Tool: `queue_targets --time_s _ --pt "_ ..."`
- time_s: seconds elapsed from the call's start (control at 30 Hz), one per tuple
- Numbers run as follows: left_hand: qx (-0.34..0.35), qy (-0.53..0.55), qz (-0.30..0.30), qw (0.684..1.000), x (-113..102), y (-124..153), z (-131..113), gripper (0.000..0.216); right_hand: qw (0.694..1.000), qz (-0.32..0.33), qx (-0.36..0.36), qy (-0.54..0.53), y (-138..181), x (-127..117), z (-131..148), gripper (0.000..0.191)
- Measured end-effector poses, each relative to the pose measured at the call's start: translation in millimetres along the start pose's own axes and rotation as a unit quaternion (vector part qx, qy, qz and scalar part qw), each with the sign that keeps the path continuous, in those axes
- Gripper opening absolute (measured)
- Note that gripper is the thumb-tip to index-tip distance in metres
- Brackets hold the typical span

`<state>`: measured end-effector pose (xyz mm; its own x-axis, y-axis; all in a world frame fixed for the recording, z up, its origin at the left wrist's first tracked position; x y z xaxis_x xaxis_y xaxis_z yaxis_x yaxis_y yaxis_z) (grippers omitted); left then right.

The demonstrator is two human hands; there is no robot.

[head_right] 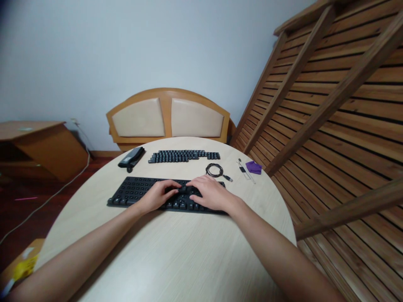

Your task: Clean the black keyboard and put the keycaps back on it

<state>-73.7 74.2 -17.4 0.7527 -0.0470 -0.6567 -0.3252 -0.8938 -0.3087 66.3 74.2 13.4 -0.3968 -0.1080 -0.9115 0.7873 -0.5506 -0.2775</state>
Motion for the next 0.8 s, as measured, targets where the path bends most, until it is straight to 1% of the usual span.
queue_targets --time_s 0.07,0.13,0.23,0.33,0.47,0.63,0.8 --pt "-0.006 0.038 -0.007 0.999 -1.4 1.7 1.5 0.019 1.0 -0.02 0.002 -0.002 -4.7 4.1 9.0 0.034" --pt "-0.018 0.083 -0.006 0.996 -0.9 2.7 3.7 0.019 0.999 -0.052 0.006 -0.014 -3.6 7.8 12.1 0.026" --pt "-0.048 0.153 0.018 0.987 4.2 5.1 8.7 0.019 0.996 -0.084 0.013 -0.031 3.6 12.7 11.2 0.016" --pt "-0.069 0.193 0.052 0.977 9.7 9.3 9.4 0.021 0.993 -0.106 0.032 -0.044 9.1 12.4 7.3 0.014" --pt "-0.062 0.168 0.081 0.98 10.7 13.9 2.3 0.022 0.992 -0.107 0.048 -0.053 9.0 15.4 5.2 0.015" --pt "-0.054 0.116 0.081 0.988 7.1 14.6 -2.0 0.023 0.992 -0.102 0.049 -0.055 8.6 21.7 3.3 0.013" --pt "-0.048 0.106 0.089 0.989 7.0 14.6 -2.4 0.024 0.992 -0.1 0.043 -0.059 9.7 22.9 3.1 0.012"
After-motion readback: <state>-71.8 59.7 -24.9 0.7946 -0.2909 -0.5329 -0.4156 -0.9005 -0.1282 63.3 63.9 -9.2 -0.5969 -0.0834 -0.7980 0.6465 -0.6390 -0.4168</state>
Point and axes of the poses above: each hand's wrist, its own y-axis away from the middle knuckle, its own x-axis out of the palm, z = x × y, the point moved 10 cm from there along -y, towards the middle knuckle, and after that the axes turned 1 degree about y, right-handed, at the moved point
